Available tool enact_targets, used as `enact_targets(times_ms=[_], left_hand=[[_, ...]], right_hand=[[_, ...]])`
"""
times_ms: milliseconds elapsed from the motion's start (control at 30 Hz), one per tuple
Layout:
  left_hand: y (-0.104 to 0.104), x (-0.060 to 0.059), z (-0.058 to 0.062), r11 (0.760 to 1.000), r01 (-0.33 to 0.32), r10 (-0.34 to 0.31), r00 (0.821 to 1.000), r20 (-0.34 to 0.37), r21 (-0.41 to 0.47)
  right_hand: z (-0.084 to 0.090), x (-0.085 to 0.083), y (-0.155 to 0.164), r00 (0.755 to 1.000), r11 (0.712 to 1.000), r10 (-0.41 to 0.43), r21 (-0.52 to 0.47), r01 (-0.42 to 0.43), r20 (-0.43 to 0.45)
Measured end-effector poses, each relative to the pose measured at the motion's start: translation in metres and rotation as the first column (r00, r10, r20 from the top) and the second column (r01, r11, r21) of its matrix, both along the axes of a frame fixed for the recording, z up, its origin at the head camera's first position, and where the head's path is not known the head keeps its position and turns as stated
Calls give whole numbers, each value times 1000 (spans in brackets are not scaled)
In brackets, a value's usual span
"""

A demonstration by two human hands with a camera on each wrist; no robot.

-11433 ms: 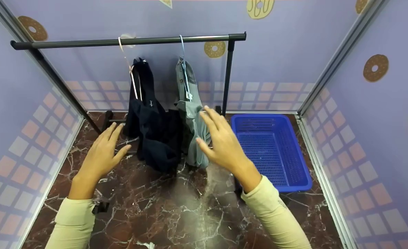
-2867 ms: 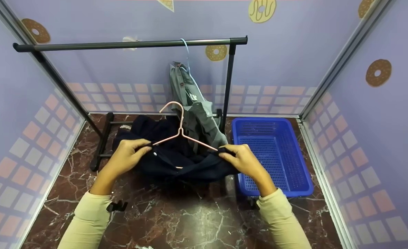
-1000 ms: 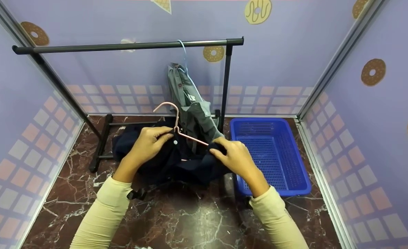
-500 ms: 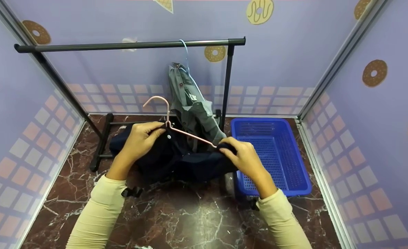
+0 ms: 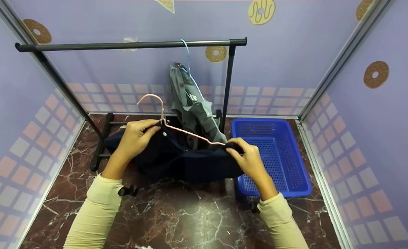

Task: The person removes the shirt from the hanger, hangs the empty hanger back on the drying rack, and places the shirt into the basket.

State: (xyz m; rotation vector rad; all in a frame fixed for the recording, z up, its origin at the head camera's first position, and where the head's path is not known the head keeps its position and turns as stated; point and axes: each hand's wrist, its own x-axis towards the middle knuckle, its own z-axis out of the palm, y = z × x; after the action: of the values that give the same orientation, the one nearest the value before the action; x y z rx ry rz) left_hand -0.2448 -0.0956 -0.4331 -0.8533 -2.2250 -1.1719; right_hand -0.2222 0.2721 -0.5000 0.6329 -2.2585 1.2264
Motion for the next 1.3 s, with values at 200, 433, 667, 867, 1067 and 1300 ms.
enact_targets(times_ms=[200, 433, 667, 867, 1067, 1300], left_hand=[[-5, -1, 0, 1000, -16, 16, 1000, 1, 16], [-10, -1, 1, 999, -19, 19, 1000, -2, 28], [-10, -1, 7, 999, -7, 7, 1000, -1, 53], [-8, -1, 9, 999, 20, -20, 1000, 6, 38], [-6, 0, 7, 999, 35, -35, 999, -1, 11], [-5, 0, 6, 999, 46, -46, 999, -13, 0]], right_hand=[[11, 13, -7, 999, 997, 15, -71, -11, 46], [-1, 16, -7, 997, 987, 36, -158, -24, 74], [-33, 13, -6, 992, 993, 32, -120, -17, 119], [-59, 8, -8, 998, 1000, 16, 25, -18, 66], [-71, 11, -16, 991, 985, 49, 159, -69, 125], [-64, 12, -6, 977, 973, 71, 202, -113, 203]])
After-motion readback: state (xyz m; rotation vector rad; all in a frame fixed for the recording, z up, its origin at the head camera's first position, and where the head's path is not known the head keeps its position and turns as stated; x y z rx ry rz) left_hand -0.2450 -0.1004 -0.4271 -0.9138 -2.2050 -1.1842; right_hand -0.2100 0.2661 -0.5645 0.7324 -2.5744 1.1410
